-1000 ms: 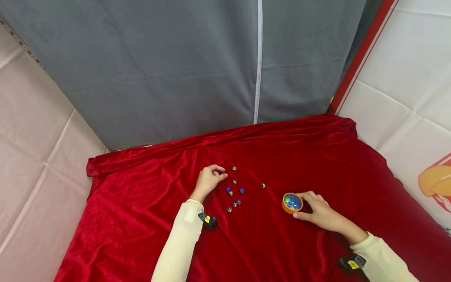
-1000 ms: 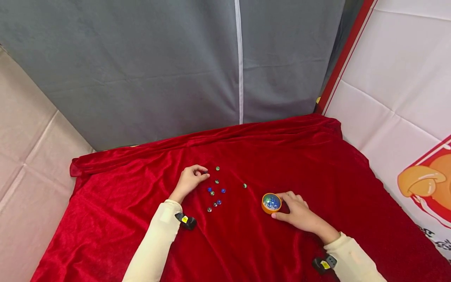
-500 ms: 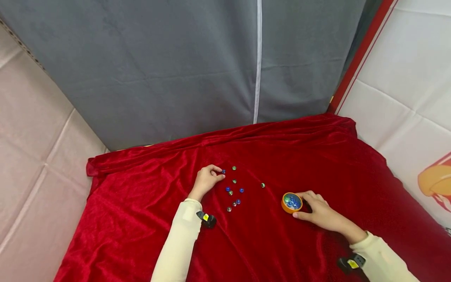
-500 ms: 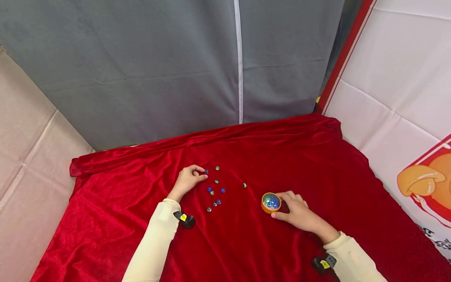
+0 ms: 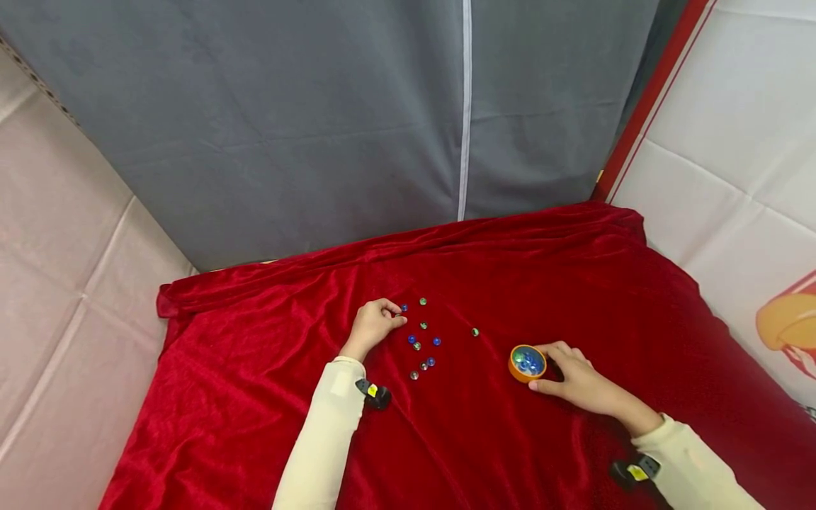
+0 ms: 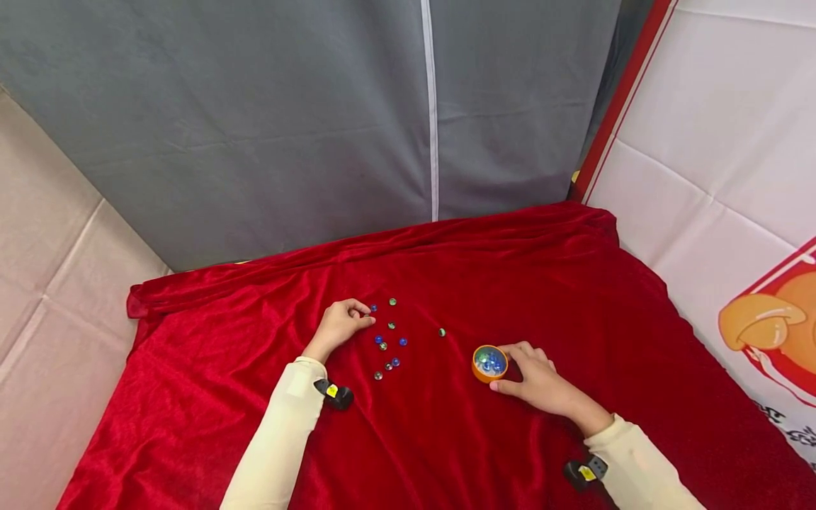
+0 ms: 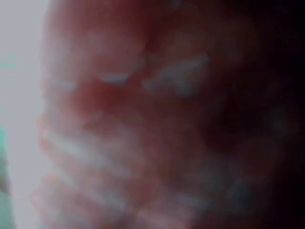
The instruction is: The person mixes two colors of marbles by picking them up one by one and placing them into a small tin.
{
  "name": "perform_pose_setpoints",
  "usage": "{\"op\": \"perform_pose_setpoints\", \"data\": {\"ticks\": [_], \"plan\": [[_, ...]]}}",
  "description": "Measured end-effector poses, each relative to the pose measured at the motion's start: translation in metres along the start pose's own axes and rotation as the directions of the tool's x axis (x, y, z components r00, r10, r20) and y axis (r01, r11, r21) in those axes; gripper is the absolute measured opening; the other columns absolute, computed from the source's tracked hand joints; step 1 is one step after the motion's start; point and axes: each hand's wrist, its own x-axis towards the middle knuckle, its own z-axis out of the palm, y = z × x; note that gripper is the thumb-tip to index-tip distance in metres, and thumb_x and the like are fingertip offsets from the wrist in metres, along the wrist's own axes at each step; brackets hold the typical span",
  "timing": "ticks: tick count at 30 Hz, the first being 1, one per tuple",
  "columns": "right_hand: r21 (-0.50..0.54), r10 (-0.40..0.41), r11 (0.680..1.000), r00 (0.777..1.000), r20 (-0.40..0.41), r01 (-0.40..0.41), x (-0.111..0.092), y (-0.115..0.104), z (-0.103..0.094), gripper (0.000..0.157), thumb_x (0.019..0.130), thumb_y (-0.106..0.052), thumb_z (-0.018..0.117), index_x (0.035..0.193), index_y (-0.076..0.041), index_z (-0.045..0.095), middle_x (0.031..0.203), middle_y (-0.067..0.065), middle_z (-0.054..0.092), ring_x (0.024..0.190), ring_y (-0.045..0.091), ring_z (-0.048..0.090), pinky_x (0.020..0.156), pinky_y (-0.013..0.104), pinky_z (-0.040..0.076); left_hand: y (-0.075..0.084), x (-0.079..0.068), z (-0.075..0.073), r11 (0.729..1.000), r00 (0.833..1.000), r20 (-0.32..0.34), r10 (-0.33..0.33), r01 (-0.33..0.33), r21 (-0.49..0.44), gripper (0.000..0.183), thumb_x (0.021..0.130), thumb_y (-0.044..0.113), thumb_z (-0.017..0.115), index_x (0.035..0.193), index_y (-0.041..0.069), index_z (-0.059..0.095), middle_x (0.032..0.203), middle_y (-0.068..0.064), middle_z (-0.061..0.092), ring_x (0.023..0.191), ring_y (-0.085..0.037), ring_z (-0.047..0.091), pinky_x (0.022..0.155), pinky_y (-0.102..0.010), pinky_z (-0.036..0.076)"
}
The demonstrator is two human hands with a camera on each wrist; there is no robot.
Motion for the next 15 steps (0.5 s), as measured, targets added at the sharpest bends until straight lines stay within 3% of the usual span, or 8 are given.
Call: {"op": "perform_pose_setpoints", "data": {"ticks": [15], "plan": [[-0.008, 0.010, 1.000, 1.000, 0.002, -0.010, 0.0002, 0.0033, 0.0029, 0.060, 0.076, -0.042, 0.071, 0.123, -0.010, 0.052, 0.111, 0.007, 0.052, 0.096, 0.019, 0.040, 0.077, 0.033, 0.030, 0.0018, -0.0005, -0.0002, 1.000, 1.000, 0.014, 0.000, 0.001, -0.023, 0.018, 0.077, 0.027, 0.074, 0.085, 0.012, 0.068, 0.062, 0.001, 0.053, 0.056, -0.011, 0.045, 0.057, -0.023, 0.038]]}}
